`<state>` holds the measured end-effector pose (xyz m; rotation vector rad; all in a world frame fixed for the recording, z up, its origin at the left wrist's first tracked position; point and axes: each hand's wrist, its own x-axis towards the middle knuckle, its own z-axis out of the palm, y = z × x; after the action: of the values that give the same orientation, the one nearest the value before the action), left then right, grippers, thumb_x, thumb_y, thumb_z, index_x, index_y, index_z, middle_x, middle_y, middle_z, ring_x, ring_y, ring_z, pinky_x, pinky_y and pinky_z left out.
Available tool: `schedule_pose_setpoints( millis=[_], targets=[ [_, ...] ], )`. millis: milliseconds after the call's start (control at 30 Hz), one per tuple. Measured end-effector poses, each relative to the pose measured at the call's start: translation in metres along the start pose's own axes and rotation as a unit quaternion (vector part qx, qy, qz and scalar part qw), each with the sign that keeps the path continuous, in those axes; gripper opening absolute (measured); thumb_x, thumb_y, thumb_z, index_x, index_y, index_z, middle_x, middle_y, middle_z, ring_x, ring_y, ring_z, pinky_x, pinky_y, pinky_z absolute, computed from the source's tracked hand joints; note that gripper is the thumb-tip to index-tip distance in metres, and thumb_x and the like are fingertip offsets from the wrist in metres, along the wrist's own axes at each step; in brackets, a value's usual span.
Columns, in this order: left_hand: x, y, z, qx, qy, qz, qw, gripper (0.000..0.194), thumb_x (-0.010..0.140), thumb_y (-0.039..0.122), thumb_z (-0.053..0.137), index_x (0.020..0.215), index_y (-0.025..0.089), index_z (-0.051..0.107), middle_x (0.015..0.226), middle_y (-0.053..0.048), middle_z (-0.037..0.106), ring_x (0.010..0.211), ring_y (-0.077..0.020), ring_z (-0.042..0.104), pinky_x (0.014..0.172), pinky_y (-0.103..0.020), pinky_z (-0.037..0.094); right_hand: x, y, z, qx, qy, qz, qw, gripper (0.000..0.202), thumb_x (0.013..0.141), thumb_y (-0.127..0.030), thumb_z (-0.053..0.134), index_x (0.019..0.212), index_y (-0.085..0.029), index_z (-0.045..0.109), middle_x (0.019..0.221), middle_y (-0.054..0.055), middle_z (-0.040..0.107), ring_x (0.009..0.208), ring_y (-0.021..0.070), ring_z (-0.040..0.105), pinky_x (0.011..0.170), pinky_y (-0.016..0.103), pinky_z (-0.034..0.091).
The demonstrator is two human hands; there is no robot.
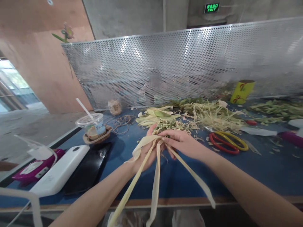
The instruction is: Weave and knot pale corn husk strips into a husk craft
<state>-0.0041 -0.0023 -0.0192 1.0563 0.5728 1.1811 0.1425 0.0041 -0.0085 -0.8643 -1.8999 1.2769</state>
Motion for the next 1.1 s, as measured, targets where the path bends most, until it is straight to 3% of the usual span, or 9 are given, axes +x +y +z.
schedule_pose_setpoints(
  millis=[100, 200, 333, 467, 700, 900, 1100],
  targets=[
    [0.001, 0.002, -0.001, -0.008, -0.025, -0.011, 1.000, 0.044, 0.064, 0.020, 0.067, 0.107, 0.021, 0.054, 0.067, 0.004, 0.059, 0.064, -0.0099, 0.056, 0.070, -0.023, 0.045, 0.002, 0.001, 0.002, 0.003, 0.049, -0.009, 0.999, 0.022, 0.085, -0.032, 0.044, 0.097, -0.016, 0.053, 0.045, -0.006, 0.048, 0.037, 0.0053, 0.044, 0.041, 0.017, 0.038],
    [0.005, 0.007, -0.006, 0.033, -0.040, -0.008, 0.999, 0.026, 0.065, 0.018, 0.067, 0.090, 0.017, 0.063, 0.070, 0.000, 0.062, 0.070, -0.0126, 0.057, 0.071, -0.024, 0.045, 0.000, -0.003, 0.001, 0.038, 0.061, 0.000, 0.997, 0.025, 0.083, -0.030, 0.048, 0.104, -0.017, 0.048, 0.050, -0.007, 0.049, 0.040, 0.0065, 0.047, 0.039, 0.017, 0.038],
    [0.009, 0.012, -0.009, 0.099, -0.050, 0.002, 0.994, 0.015, 0.066, 0.019, 0.067, 0.080, 0.015, 0.067, 0.066, -0.002, 0.063, 0.064, -0.0129, 0.057, 0.067, -0.023, 0.046, -0.003, -0.008, -0.001, 0.076, 0.077, -0.008, 0.994, 0.033, 0.081, -0.021, 0.050, 0.111, -0.020, 0.037, 0.055, -0.008, 0.049, 0.043, 0.0052, 0.045, 0.039, 0.015, 0.035],
    [0.006, 0.012, -0.011, 0.169, -0.040, 0.027, 0.984, 0.016, 0.069, 0.024, 0.065, 0.082, 0.015, 0.066, 0.065, -0.001, 0.063, 0.062, -0.0112, 0.056, 0.064, -0.021, 0.046, -0.004, -0.008, -0.003, 0.064, 0.080, 0.001, 0.995, 0.035, 0.080, -0.024, 0.052, 0.111, -0.020, 0.035, 0.058, -0.007, 0.049, 0.043, 0.0044, 0.041, 0.038, 0.015, 0.032],
    [0.006, 0.011, -0.011, 0.184, -0.009, 0.011, 0.983, 0.017, 0.062, 0.025, 0.071, 0.075, 0.015, 0.067, 0.058, 0.001, 0.061, 0.056, -0.0108, 0.056, 0.056, -0.020, 0.046, -0.007, -0.010, -0.007, 0.024, 0.074, -0.004, 0.997, 0.036, 0.079, -0.028, 0.054, 0.110, -0.021, 0.037, 0.057, -0.008, 0.047, 0.045, 0.0054, 0.041, 0.040, 0.016, 0.033],
    [0.008, 0.013, -0.011, 0.196, -0.006, 0.005, 0.981, 0.015, 0.066, 0.028, 0.067, 0.070, 0.013, 0.069, 0.058, 0.000, 0.062, 0.053, -0.0083, 0.053, 0.055, -0.018, 0.044, -0.007, -0.008, -0.010, 0.020, 0.082, -0.035, 0.996, 0.037, 0.079, -0.024, 0.054, 0.112, -0.021, 0.038, 0.061, -0.006, 0.051, 0.048, 0.0057, 0.043, 0.043, 0.017, 0.034],
    [0.007, 0.011, -0.013, 0.153, -0.001, 0.011, 0.988, 0.018, 0.053, 0.016, 0.075, 0.069, 0.014, 0.067, 0.059, 0.000, 0.063, 0.055, -0.0098, 0.056, 0.056, -0.020, 0.045, -0.008, -0.009, -0.008, 0.031, 0.069, -0.024, 0.997, 0.038, 0.079, -0.025, 0.055, 0.113, -0.020, 0.037, 0.059, -0.006, 0.050, 0.048, 0.0057, 0.043, 0.043, 0.017, 0.034]
  ],
)
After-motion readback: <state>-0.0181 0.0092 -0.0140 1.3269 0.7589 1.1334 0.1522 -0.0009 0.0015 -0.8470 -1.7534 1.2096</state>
